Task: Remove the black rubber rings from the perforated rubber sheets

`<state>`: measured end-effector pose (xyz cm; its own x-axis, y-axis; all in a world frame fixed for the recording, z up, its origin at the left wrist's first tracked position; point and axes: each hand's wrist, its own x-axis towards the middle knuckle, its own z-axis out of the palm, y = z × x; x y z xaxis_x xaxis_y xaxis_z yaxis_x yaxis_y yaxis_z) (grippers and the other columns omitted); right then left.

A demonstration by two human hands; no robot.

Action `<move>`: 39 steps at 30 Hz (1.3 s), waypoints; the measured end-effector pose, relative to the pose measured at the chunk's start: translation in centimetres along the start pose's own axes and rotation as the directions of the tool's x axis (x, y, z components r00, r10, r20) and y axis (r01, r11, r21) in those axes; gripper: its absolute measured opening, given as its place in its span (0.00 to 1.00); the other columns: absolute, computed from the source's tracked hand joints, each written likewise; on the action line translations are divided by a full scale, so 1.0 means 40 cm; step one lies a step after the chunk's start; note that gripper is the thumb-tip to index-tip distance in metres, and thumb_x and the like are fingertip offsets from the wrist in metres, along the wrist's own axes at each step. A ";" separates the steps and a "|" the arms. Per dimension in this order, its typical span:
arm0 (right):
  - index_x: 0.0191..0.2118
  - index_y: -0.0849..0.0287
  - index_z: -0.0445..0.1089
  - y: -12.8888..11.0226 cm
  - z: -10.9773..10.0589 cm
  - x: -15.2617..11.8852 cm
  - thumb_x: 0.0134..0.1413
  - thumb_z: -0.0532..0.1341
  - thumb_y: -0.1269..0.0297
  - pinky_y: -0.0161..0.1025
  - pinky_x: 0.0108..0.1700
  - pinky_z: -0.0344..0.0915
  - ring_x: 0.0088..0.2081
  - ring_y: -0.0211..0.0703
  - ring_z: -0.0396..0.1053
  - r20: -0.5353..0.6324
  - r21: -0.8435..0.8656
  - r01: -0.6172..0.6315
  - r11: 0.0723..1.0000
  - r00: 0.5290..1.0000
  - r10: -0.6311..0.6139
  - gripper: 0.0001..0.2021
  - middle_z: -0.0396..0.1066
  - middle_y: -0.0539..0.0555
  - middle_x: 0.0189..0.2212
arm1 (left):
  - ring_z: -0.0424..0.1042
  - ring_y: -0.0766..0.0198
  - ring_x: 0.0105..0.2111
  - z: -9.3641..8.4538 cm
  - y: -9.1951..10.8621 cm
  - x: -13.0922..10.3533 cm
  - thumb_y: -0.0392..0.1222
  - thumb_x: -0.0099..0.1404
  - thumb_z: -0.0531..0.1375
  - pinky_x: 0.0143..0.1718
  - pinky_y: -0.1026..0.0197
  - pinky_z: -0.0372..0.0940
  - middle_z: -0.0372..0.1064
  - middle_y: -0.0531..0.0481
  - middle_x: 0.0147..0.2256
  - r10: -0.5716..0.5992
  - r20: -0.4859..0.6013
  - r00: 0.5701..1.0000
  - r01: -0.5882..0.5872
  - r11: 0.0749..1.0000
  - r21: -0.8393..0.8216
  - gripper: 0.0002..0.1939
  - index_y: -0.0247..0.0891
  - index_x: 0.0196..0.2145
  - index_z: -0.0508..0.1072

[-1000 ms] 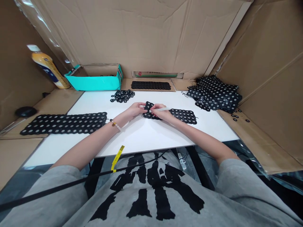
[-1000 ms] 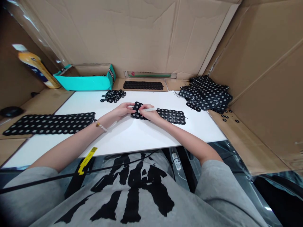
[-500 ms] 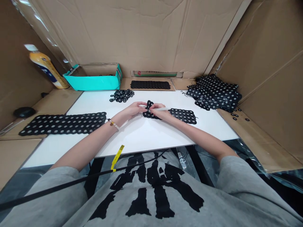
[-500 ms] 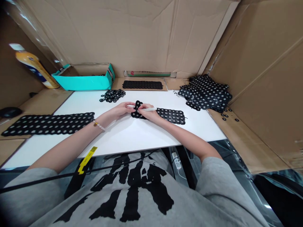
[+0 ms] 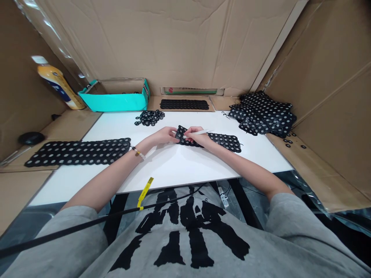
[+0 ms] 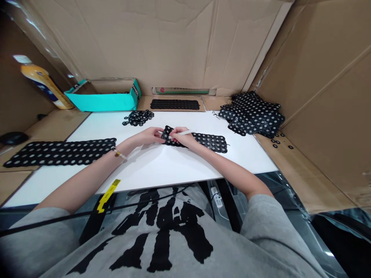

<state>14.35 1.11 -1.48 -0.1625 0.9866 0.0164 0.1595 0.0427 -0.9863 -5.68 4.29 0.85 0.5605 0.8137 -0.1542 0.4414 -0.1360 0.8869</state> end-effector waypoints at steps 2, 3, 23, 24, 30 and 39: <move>0.26 0.60 0.70 -0.002 0.001 -0.004 0.46 0.60 0.73 0.29 0.24 0.62 0.22 0.33 0.67 0.016 -0.021 -0.025 0.999 1.000 0.025 0.03 0.71 0.48 0.18 | 0.61 0.68 0.20 0.005 0.005 -0.003 0.40 0.44 0.70 0.22 0.65 0.52 0.70 0.53 0.22 -0.002 -0.014 1.000 0.002 1.000 -0.025 0.26 0.33 0.43 0.76; 0.26 0.60 0.71 -0.004 0.002 -0.006 0.46 0.60 0.73 0.29 0.24 0.62 0.22 0.34 0.67 0.026 -0.025 -0.033 0.999 0.999 0.034 0.03 0.71 0.48 0.18 | 0.63 0.67 0.20 0.007 0.007 -0.004 0.39 0.43 0.70 0.22 0.65 0.53 0.71 0.52 0.23 -0.008 -0.024 1.000 0.007 0.999 -0.045 0.26 0.33 0.43 0.76; 0.26 0.59 0.67 -0.009 0.014 -0.034 0.47 0.59 0.65 0.32 0.31 0.58 0.28 0.37 0.66 -0.045 -0.395 0.160 0.904 0.980 -0.194 0.05 0.71 0.48 0.24 | 0.73 0.59 0.28 0.013 -0.032 0.029 0.34 0.40 0.70 0.30 0.62 0.64 0.77 0.48 0.29 -0.099 -0.051 0.994 0.078 0.944 -0.321 0.25 0.36 0.40 0.79; 0.26 0.59 0.67 -0.007 0.016 -0.033 0.47 0.59 0.65 0.32 0.31 0.58 0.28 0.36 0.65 -0.048 -0.394 0.168 0.904 0.978 -0.202 0.05 0.71 0.48 0.24 | 0.73 0.60 0.29 0.012 -0.029 0.028 0.34 0.39 0.70 0.31 0.62 0.65 0.77 0.49 0.29 -0.102 -0.043 0.994 0.083 0.940 -0.330 0.25 0.36 0.40 0.79; 0.26 0.59 0.68 -0.006 0.019 -0.032 0.47 0.60 0.64 0.33 0.31 0.58 0.28 0.36 0.65 -0.055 -0.382 0.169 0.909 0.977 -0.205 0.05 0.71 0.48 0.24 | 0.72 0.61 0.31 0.003 -0.004 0.018 0.33 0.39 0.70 0.34 0.61 0.66 0.77 0.48 0.33 -0.108 0.032 0.994 0.112 0.935 -0.336 0.25 0.36 0.39 0.79; 0.28 0.61 0.71 -0.018 -0.014 -0.011 0.48 0.62 0.63 0.31 0.28 0.62 0.23 0.33 0.65 0.140 -0.070 -0.009 0.997 0.990 0.019 0.06 0.73 0.51 0.24 | 0.59 0.67 0.21 -0.014 0.016 0.007 0.52 0.49 0.69 0.23 0.63 0.53 0.64 0.53 0.20 -0.054 0.045 0.998 0.058 0.994 -0.098 0.16 0.36 0.23 0.72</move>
<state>14.86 0.72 -0.69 -0.2937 0.9556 -0.0254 0.2290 0.0446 -0.9724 -5.63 4.75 1.60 0.5670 0.7934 -0.2213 0.4027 -0.0326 0.9148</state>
